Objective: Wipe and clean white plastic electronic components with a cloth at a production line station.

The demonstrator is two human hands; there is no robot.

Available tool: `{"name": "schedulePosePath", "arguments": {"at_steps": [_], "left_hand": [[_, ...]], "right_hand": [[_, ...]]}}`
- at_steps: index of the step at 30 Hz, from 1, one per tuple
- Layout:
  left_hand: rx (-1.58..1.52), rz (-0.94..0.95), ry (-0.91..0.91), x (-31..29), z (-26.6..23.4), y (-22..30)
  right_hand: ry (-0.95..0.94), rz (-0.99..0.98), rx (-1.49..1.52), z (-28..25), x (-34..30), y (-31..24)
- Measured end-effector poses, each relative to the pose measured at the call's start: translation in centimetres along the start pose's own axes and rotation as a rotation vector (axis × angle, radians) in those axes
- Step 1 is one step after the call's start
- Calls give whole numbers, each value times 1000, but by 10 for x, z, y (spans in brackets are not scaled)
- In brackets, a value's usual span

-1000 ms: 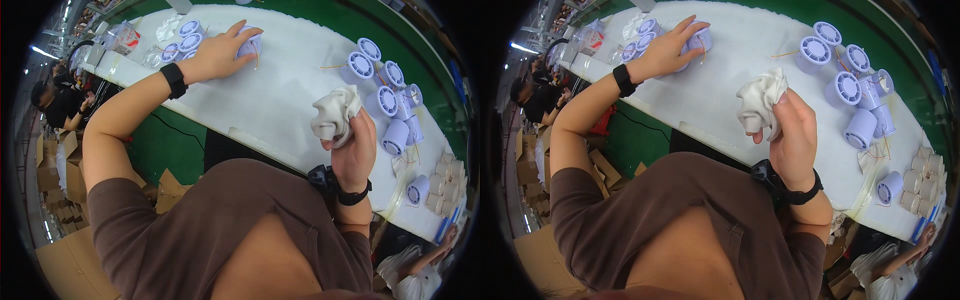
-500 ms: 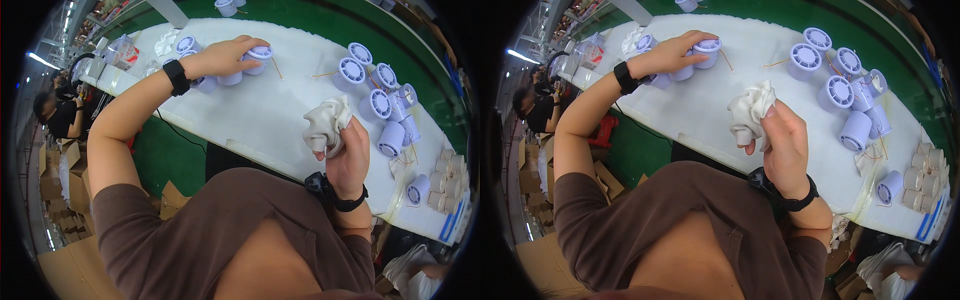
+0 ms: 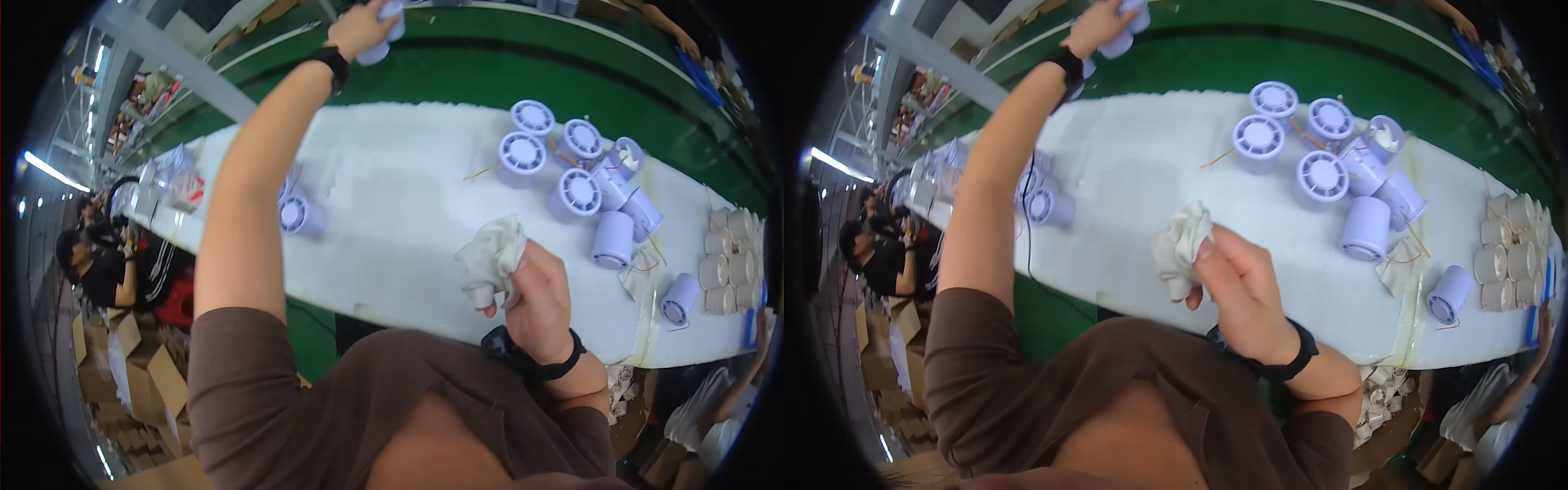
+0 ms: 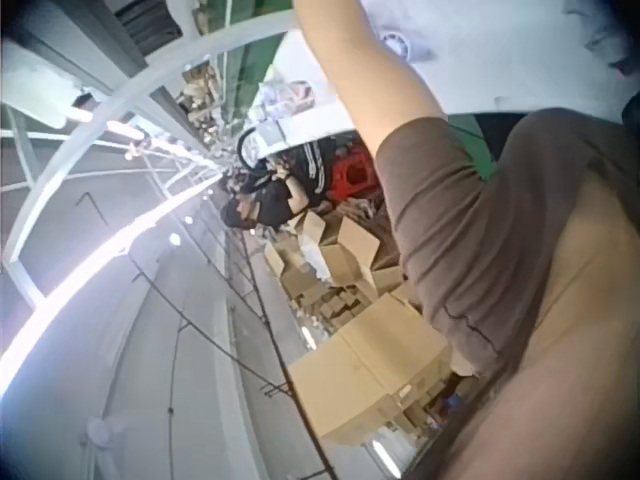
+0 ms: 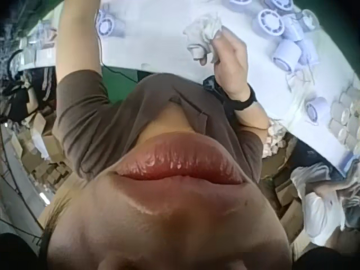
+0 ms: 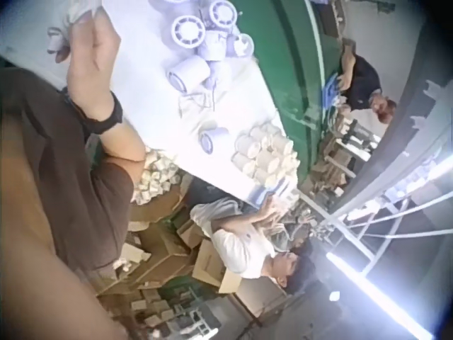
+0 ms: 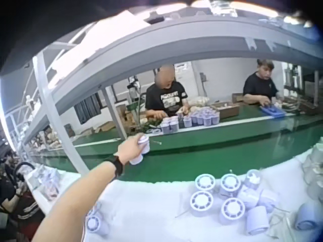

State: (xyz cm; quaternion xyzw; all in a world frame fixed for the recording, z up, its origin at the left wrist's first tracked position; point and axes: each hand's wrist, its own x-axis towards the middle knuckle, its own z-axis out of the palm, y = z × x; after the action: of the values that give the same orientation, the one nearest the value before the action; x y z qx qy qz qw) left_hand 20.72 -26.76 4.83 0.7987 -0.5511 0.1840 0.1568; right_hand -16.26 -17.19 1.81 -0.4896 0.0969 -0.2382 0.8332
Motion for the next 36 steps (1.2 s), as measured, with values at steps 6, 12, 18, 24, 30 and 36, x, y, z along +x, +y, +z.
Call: {"name": "schedulePosePath", "arguments": {"at_steps": [6,12,18,24,30,36], "left_hand": [[141,-143,-241,-12,90,-19],[-83,-129,-61,-43,26,-20],[-114,-113,6,-117,-92,-4],[-20,-307,-296,-220,-85,-100],[-55,-411,-331,-240,-67,-73],[121,-279,-309,-234,-65,-47]], "right_hand": [[-3,-85,-31,-5,-6,-7],[50,-97,-11,-5,-2,-8],[173,-158,-22,-7,-1,-2],[74,-130,-41,-2,3,5],[134,-106,-32,-3,11,13],[86,-137,-71,-2,4,9]]}}
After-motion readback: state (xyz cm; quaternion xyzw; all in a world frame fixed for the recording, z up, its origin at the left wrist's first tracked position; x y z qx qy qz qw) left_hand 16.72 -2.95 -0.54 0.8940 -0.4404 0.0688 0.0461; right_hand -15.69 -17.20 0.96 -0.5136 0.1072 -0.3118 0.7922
